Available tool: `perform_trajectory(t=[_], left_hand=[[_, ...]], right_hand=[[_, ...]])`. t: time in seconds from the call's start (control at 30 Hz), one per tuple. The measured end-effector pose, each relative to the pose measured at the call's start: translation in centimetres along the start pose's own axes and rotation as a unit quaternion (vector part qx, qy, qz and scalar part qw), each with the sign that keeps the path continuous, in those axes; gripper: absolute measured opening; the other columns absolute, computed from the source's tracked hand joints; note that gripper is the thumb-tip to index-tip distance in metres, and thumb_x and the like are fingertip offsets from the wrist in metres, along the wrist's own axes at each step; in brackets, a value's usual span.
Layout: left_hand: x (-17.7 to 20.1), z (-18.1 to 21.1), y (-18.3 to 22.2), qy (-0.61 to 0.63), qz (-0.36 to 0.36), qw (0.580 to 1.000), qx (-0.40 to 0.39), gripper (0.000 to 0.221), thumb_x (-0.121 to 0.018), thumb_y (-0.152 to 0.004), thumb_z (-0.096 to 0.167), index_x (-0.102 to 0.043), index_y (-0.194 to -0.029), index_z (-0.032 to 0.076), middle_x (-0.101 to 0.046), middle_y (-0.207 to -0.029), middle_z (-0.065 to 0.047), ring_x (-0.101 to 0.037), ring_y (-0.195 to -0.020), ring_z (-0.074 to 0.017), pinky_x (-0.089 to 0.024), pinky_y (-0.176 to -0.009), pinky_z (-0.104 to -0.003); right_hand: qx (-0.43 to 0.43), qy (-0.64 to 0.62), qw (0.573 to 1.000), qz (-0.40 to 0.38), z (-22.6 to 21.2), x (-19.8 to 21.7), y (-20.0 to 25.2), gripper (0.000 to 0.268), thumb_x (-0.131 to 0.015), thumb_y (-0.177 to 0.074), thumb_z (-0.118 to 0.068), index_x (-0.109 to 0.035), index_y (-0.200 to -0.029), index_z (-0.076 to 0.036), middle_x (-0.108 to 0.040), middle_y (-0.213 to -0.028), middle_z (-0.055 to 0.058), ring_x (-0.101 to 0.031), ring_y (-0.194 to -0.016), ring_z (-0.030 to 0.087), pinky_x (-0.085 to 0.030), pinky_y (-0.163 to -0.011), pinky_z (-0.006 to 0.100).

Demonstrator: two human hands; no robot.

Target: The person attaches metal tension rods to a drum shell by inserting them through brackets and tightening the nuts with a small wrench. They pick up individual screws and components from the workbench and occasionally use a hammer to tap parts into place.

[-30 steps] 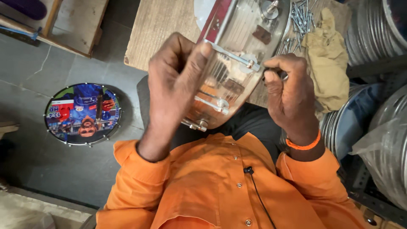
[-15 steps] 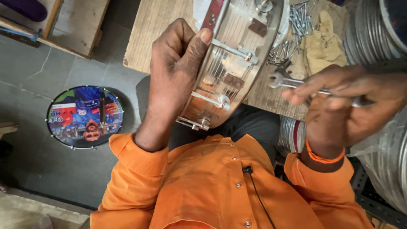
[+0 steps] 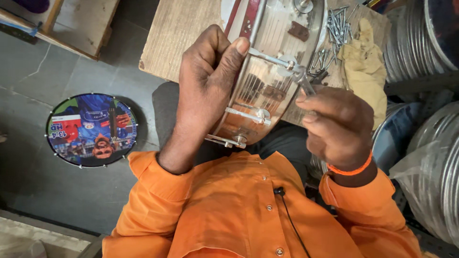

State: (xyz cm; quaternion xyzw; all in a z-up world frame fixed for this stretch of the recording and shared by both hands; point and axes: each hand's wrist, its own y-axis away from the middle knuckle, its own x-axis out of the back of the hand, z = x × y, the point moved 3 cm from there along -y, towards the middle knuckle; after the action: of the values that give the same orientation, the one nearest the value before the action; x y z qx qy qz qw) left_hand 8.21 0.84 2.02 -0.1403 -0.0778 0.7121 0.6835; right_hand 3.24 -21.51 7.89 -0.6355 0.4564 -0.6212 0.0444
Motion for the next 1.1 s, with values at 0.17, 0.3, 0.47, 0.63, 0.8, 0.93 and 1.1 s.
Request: perform_trajectory(t=[0.17, 0.3, 0.47, 0.63, 0.8, 0.93, 1.1], left_hand=[[0.0, 0.0, 0.2, 0.006, 0.001, 1.000, 0.003, 0.041, -0.065, -0.113, 0.027, -0.044, -0.085, 0.005, -0.040, -0.073, 0.003, -0.035, -0.067, -0.0058, -0.036, -0.057, -0.026], [0.4, -0.1, 0.2, 0.007, -0.004, 1.000, 0.010, 0.042, -0.065, -0.112, 0.028, -0.044, -0.084, 0.005, -0.039, -0.071, 0.003, -0.035, -0.066, -0.0060, -0.035, -0.055, -0.026], [0.8, 0.7, 0.7, -0.040, 0.039, 0.998, -0.006, 0.042, -0.060, -0.117, 0.026, -0.046, -0.085, 0.003, -0.042, -0.073, 0.000, -0.040, -0.067, -0.0071, -0.040, -0.057, -0.027], [0.5, 1.0, 1.1, -0.135, 0.104, 0.985, 0.001, 0.031, -0.052, -0.117, 0.027, -0.046, -0.097, 0.004, -0.050, -0.067, -0.005, -0.052, -0.058, -0.0125, -0.043, -0.055, -0.032], [1.1, 1.4, 1.4, -0.154, 0.092, 0.984, -0.012, 0.033, -0.050, -0.118, 0.032, -0.047, -0.100, 0.004, -0.055, -0.067, -0.008, -0.058, -0.058, -0.0144, -0.046, -0.054, -0.032], [1.2, 1.2, 1.7, -0.170, 0.074, 0.983, 0.003, 0.039, -0.054, -0.116, 0.035, -0.050, -0.091, 0.004, -0.052, -0.068, -0.007, -0.052, -0.060, -0.0125, -0.045, -0.057, -0.032], [0.4, 1.0, 1.0, -0.094, 0.067, 0.993, 0.017, 0.042, -0.061, -0.112, 0.032, -0.049, -0.083, 0.003, -0.044, -0.068, -0.005, -0.040, -0.065, -0.0089, -0.040, -0.055, -0.031]], right_hand=[[0.157, 0.142, 0.977, -0.028, -1.0, -1.7, -0.3, 0.025, -0.077, -0.102, -0.010, -0.057, -0.118, -0.013, -0.063, -0.119, 0.010, -0.068, -0.098, 0.024, -0.062, -0.087, 0.039], [0.167, 0.177, 0.967, -0.073, -1.7, -2.6, -1.1, 0.026, -0.078, -0.106, -0.022, -0.057, -0.119, -0.016, -0.059, -0.117, 0.005, -0.059, -0.099, 0.021, -0.058, -0.093, 0.039], [0.167, 0.172, 0.966, -0.095, -2.3, -3.1, -2.3, 0.026, -0.079, -0.103, -0.018, -0.057, -0.118, -0.015, -0.058, -0.117, 0.007, -0.060, -0.099, 0.023, -0.057, -0.094, 0.040], [0.181, 0.142, 0.968, -0.099, -2.2, -3.3, -3.8, 0.027, -0.079, -0.101, -0.016, -0.057, -0.115, -0.010, -0.056, -0.112, 0.009, -0.064, -0.090, 0.024, -0.058, -0.081, 0.039], [0.196, 0.023, 0.980, -0.028, -0.8, -3.2, -5.0, 0.021, -0.076, -0.101, -0.011, -0.057, -0.111, -0.008, -0.066, -0.094, 0.007, -0.067, -0.072, 0.017, -0.052, -0.054, 0.028], [-0.108, -0.241, 0.964, -0.038, 3.2, -1.5, -5.7, 0.021, -0.050, -0.119, -0.025, -0.048, -0.116, -0.004, -0.066, -0.095, 0.010, -0.063, -0.067, 0.011, -0.057, -0.059, 0.026], [-0.227, -0.400, 0.887, -0.031, 7.3, -1.3, -6.4, 0.034, -0.051, -0.121, -0.029, -0.044, -0.136, 0.001, -0.064, -0.095, 0.018, -0.062, -0.064, 0.015, -0.061, -0.058, 0.028]])
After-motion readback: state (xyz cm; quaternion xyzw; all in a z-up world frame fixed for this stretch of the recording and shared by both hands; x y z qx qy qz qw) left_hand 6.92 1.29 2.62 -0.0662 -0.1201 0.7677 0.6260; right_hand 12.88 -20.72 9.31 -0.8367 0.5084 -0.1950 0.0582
